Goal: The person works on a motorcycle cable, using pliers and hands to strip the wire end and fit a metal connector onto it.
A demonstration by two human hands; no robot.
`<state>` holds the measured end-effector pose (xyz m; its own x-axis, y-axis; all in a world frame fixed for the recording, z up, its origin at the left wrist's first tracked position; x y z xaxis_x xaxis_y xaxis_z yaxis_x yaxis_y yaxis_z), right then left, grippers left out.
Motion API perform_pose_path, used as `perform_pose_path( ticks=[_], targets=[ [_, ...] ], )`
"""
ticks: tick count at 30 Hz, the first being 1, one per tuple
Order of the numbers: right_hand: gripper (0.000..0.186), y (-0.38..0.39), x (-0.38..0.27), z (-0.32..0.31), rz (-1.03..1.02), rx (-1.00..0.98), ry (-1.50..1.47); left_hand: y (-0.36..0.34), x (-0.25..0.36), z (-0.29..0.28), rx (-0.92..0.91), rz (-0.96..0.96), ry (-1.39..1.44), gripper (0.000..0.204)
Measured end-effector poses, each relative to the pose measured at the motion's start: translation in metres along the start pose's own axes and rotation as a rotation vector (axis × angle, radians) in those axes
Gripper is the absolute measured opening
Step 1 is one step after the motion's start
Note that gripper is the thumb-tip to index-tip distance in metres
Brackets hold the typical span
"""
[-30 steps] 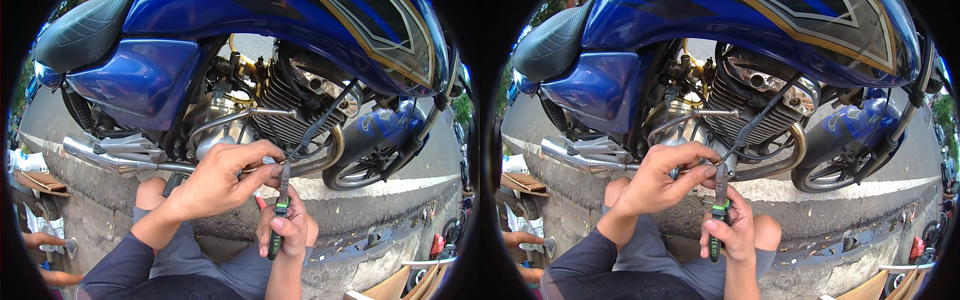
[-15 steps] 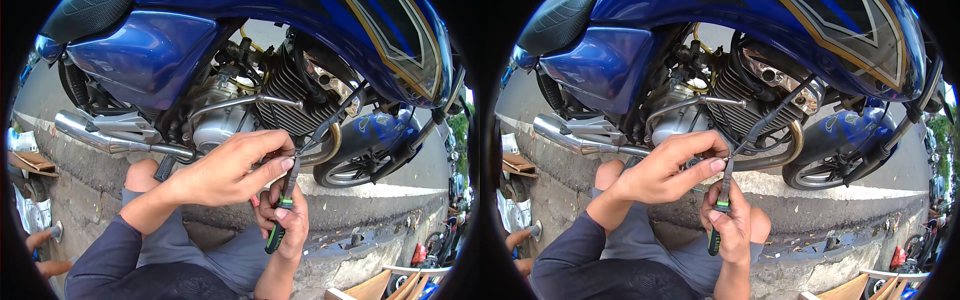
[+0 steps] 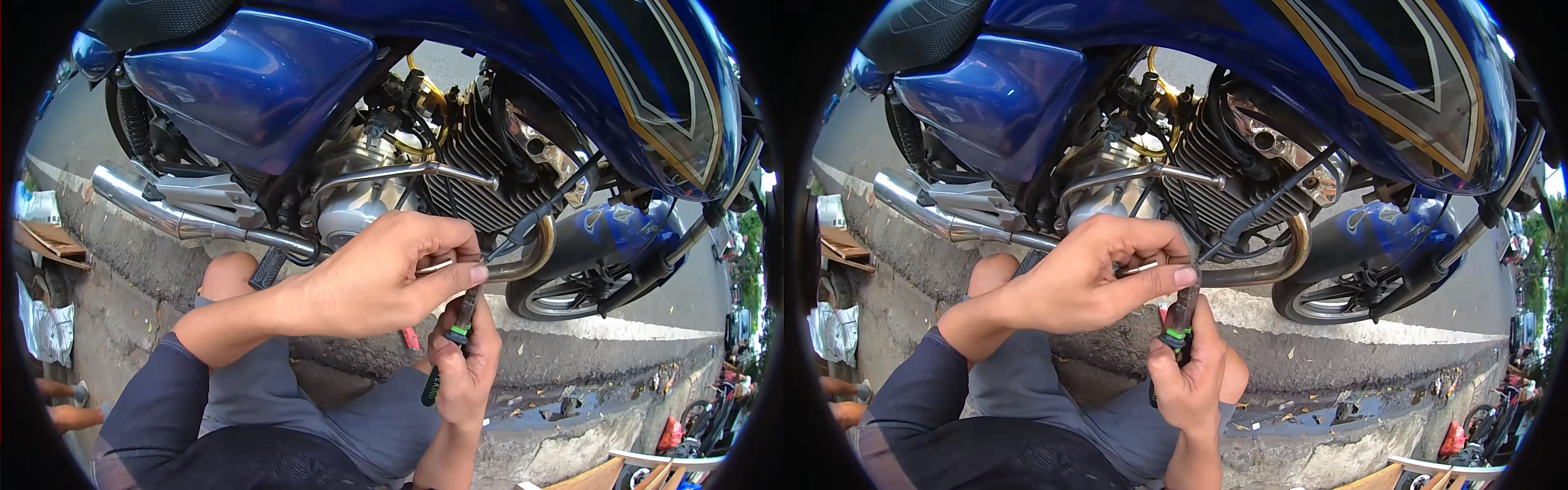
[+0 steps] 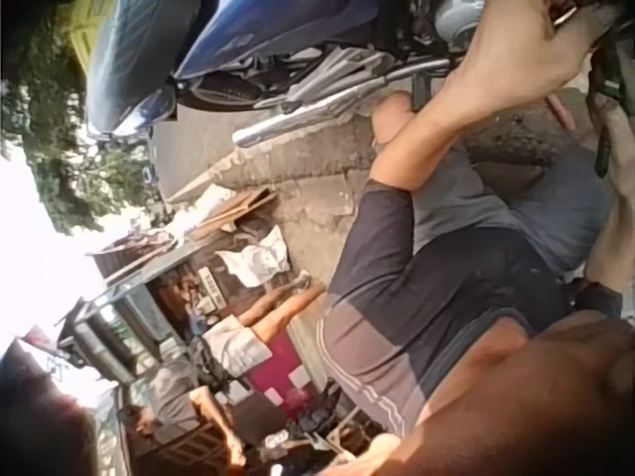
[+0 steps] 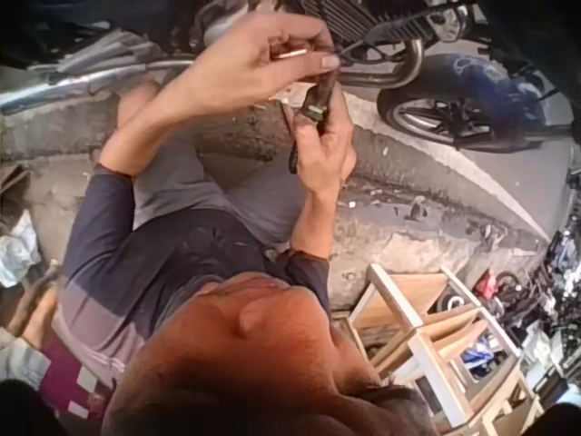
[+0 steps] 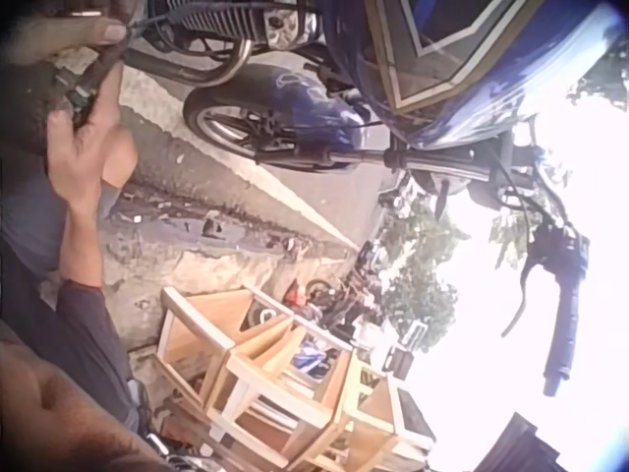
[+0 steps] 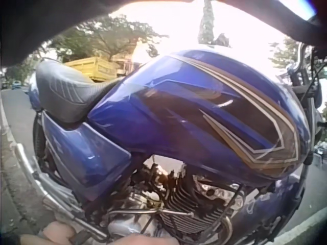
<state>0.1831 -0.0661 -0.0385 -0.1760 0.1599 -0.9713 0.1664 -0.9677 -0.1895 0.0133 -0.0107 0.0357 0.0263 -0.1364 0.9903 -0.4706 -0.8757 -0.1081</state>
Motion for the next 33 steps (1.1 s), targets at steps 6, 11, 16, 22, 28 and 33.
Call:
perform_pose_path(
  ticks=[6,11,16,22,28,33],
  targets=[
    [0.029,-0.008,-0.016,0.003,-0.064,0.036,0.460,-0.001,-0.007,-0.006,0.028,0.012,0.012,0.019],
    [0.030,-0.014,0.000,-0.084,-0.007,0.393,0.681,0.003,0.020,-0.055,0.146,-0.044,0.498,0.029],
    [0.024,0.002,-0.005,-0.067,0.050,0.331,0.038,0.001,-0.002,-0.044,0.126,-0.188,0.563,0.030],
    [0.043,0.003,-0.010,-0.014,0.316,-0.002,-0.377,0.007,-0.010,-0.029,0.106,-0.184,0.549,0.032],
    [0.063,-0.011,-0.025,0.019,0.245,-0.033,-0.240,0.008,-0.009,-0.023,0.079,-0.215,0.630,0.033],
    [0.065,-0.014,-0.034,0.031,0.214,-0.050,-0.169,0.008,-0.011,-0.022,0.052,-0.186,0.608,0.033]
  ],
)
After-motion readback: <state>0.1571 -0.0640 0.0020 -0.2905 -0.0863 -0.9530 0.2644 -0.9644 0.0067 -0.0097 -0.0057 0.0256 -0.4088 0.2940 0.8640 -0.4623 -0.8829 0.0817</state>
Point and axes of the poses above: each hand's wrist, its own y-axis away from the middle knuckle, its own z-axis out of the palm, x = y × z, the point moved 3 cm from there along -y, towards the middle knuckle, and after that the axes turned 4 degrees about -y, right-handed, at the moved point
